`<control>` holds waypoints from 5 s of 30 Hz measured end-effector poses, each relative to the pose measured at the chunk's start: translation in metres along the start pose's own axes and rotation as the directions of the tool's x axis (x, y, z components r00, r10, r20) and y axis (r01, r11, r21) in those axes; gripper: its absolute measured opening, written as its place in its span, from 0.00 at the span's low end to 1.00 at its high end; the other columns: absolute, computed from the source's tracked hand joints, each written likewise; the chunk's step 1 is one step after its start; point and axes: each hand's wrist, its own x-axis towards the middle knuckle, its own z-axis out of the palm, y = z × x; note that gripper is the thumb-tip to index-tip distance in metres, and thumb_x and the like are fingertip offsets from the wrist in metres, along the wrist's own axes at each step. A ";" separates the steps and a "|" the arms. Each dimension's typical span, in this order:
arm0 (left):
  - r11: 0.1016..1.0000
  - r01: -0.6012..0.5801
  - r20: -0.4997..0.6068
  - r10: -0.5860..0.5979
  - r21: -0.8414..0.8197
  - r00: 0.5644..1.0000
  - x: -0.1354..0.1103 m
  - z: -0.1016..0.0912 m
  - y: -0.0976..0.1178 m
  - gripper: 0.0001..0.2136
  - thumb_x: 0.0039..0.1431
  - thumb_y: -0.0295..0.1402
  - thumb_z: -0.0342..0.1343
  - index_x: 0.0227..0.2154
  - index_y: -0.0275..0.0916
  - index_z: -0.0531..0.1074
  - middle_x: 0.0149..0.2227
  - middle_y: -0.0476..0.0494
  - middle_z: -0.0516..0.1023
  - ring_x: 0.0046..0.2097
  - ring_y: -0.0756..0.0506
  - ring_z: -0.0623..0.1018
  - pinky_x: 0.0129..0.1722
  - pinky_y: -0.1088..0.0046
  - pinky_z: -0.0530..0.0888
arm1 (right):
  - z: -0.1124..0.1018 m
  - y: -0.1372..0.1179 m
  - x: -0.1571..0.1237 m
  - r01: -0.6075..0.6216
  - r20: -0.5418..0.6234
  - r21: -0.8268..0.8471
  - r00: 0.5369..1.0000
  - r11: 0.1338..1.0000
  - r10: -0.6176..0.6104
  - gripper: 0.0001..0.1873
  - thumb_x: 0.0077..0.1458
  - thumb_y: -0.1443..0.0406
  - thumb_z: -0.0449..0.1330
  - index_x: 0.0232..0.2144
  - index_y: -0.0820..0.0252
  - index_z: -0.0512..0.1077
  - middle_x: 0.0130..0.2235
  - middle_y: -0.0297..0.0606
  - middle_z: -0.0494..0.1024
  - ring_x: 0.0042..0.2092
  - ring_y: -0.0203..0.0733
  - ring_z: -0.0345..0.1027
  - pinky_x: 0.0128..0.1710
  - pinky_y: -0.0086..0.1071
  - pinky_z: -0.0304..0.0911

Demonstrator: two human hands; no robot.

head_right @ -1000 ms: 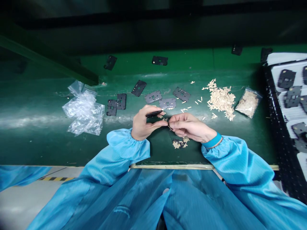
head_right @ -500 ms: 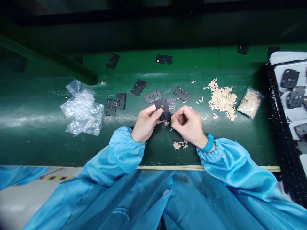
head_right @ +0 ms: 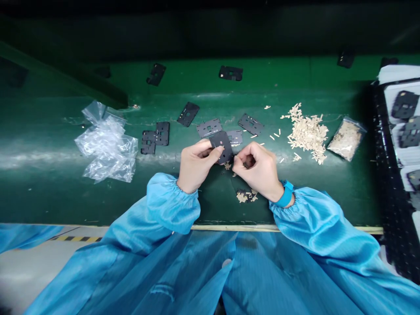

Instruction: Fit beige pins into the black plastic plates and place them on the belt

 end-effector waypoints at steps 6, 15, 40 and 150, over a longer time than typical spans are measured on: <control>1.000 -0.010 0.000 0.010 -0.004 1.000 0.000 0.000 -0.002 0.07 0.58 0.35 0.63 0.33 0.37 0.83 0.31 0.48 0.74 0.30 0.53 0.72 0.30 0.77 0.72 | -0.002 -0.001 -0.001 -0.022 0.015 -0.024 1.000 0.999 0.023 0.08 0.53 0.67 0.64 0.25 0.55 0.68 0.23 0.29 0.70 0.24 0.35 0.60 0.26 0.32 0.58; 1.000 -0.023 -0.003 0.023 0.022 1.000 0.000 0.000 0.003 0.07 0.57 0.35 0.63 0.30 0.36 0.82 0.30 0.49 0.74 0.28 0.53 0.71 0.28 0.78 0.70 | -0.003 -0.003 0.000 -0.008 0.018 -0.033 1.000 0.999 0.008 0.09 0.52 0.67 0.64 0.25 0.55 0.67 0.23 0.30 0.70 0.24 0.35 0.60 0.25 0.32 0.57; 1.000 0.010 -0.018 -0.010 -0.017 1.000 0.000 0.002 0.003 0.08 0.56 0.34 0.63 0.33 0.36 0.83 0.32 0.48 0.76 0.28 0.54 0.73 0.28 0.78 0.73 | -0.002 -0.003 -0.003 -0.122 0.040 0.034 0.992 0.992 0.121 0.08 0.53 0.66 0.65 0.26 0.55 0.68 0.23 0.30 0.71 0.24 0.36 0.61 0.24 0.31 0.56; 0.880 -0.200 0.031 0.207 0.430 0.978 0.129 -0.011 0.012 0.11 0.65 0.36 0.57 0.46 0.37 0.79 0.45 0.35 0.82 0.48 0.40 0.81 0.57 0.57 0.73 | -0.014 0.017 0.149 -0.447 0.173 0.438 0.893 0.780 0.415 0.19 0.61 0.56 0.67 0.25 0.59 0.67 0.19 0.31 0.71 0.16 0.29 0.57 0.14 0.24 0.52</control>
